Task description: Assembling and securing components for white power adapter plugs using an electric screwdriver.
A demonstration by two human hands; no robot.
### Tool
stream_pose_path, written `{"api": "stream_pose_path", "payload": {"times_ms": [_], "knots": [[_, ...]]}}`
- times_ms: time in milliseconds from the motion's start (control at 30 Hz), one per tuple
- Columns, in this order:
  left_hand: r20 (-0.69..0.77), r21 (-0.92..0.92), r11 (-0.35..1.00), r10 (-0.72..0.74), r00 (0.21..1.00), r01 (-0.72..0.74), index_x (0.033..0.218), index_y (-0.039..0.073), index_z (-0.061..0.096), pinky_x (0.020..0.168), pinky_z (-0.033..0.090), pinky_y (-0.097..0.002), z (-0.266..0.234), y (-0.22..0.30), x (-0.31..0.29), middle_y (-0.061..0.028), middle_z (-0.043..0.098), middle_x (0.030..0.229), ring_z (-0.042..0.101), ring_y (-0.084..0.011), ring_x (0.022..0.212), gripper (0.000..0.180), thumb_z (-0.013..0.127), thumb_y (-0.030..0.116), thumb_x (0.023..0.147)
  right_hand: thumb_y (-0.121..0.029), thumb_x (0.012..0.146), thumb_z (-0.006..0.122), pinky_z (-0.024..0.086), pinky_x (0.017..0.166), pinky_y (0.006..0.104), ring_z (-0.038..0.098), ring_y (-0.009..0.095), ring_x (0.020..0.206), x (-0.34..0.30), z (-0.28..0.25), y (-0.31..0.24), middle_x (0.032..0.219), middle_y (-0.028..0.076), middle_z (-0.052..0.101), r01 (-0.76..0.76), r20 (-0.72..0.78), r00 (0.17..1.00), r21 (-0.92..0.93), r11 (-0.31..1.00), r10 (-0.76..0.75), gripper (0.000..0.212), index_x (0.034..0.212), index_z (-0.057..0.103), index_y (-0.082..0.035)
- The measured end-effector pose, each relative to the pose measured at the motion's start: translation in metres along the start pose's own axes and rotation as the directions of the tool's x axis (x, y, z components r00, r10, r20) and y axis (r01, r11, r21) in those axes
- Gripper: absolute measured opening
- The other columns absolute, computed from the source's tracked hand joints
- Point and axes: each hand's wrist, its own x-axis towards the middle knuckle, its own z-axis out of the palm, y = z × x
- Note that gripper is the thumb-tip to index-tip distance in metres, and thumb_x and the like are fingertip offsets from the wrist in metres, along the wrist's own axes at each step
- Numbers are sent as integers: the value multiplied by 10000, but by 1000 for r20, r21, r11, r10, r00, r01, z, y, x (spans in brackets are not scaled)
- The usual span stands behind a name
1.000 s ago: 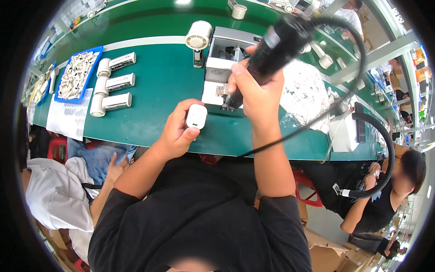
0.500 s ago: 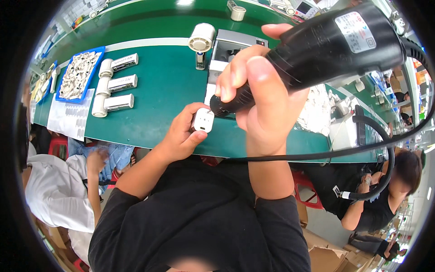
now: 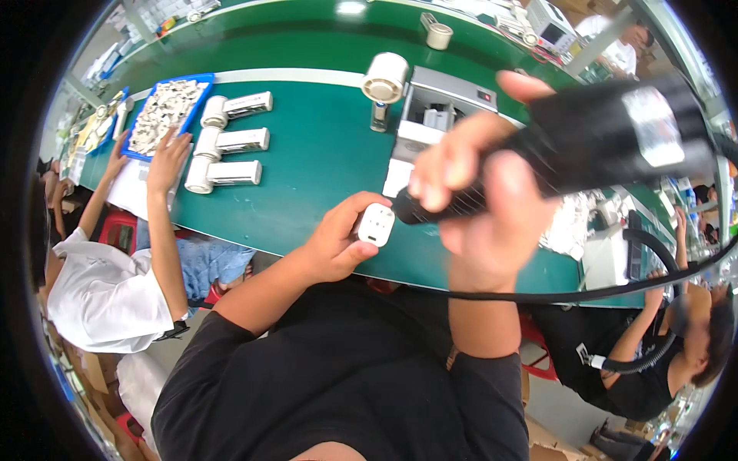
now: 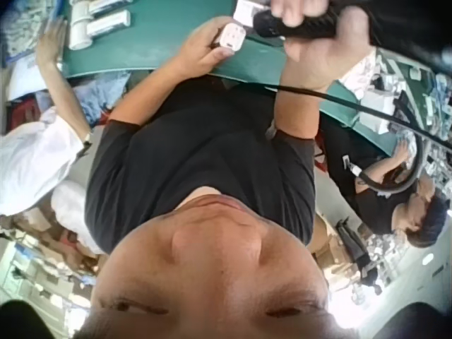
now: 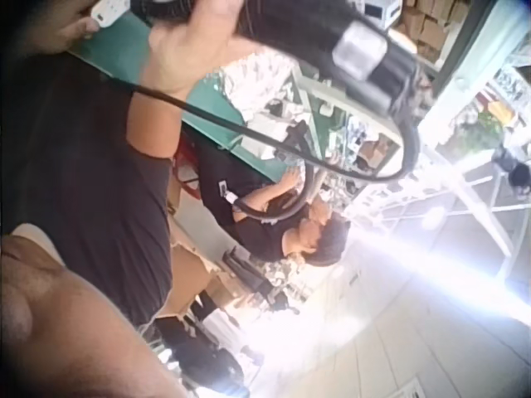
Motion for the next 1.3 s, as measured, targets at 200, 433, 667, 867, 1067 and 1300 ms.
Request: {"api": "stream_pose_path", "payload": {"times_ms": [200, 433, 667, 867, 1067, 1300], "knots": [[-199, 211, 977, 0, 980, 43, 1192, -9, 452, 788, 445, -289, -84, 7, 71, -105, 542, 970, 543, -166, 882, 552, 628, 359, 821, -350, 872, 554, 437, 530, 331, 501, 158, 542, 4, -28, -38, 724, 50, 498, 192, -48, 981, 60, 980, -189, 607, 1329, 313, -33], [7, 921, 368, -343, 939, 127, 1143, 19, 480, 838, 436, -433, -246, -109, 156, -238, 563, 1063, 543, -397, 977, 455, 620, 314, 826, -251, 765, 663, 490, 533, 316, 535, 177, 538, 11, -46, -25, 683, 88, 507, 5, -152, 987, -243, 970, -43, 665, 1260, 333, 48], [9, 1000, -1, -877, 481, -21, 1000, -17, 640, 870, 448, -417, -292, -150, 180, -197, 599, 1108, 563, -345, 1037, 594, 709, 474, 673, -219, 676, 726, 484, 535, 286, 553, 173, 550, 1, -80, -65, 674, 97, 551, -105, -306, 952, -401, 910, -26, 721, 1229, 363, 69], [169, 893, 432, -578, 799, 124, 1178, -13, 535, 936, 413, -416, -198, -179, 306, -226, 572, 1149, 537, -365, 1081, 572, 568, 441, 832, -242, 696, 740, 474, 536, 278, 551, 171, 556, -2, -100, -85, 686, 83, 536, -108, -348, 933, -514, 851, -92, 725, 1244, 355, 35], [136, 776, 541, -647, 751, 326, 1442, 221, 168, 879, 454, -428, -76, -234, 411, -191, 411, 1360, 504, -387, 1128, 694, 310, 601, 879, -104, 669, 746, 471, 608, 284, 577, 190, 665, -2, -108, -101, 762, 107, 559, -340, -521, 852, -478, 810, 50, 737, 1262, 326, 16], [-71, 344, 606, -745, 663, 717, 1199, 154, 428, 666, 508, -467, -125, -301, 413, -105, 517, 1181, 590, -307, 913, 478, 459, 484, 854, 48, 679, 704, 466, 711, 286, 572, 162, 842, 1, -116, -101, 939, 103, 564, -323, -461, 882, -434, 841, 101, 672, 1252, 360, -18]]}}
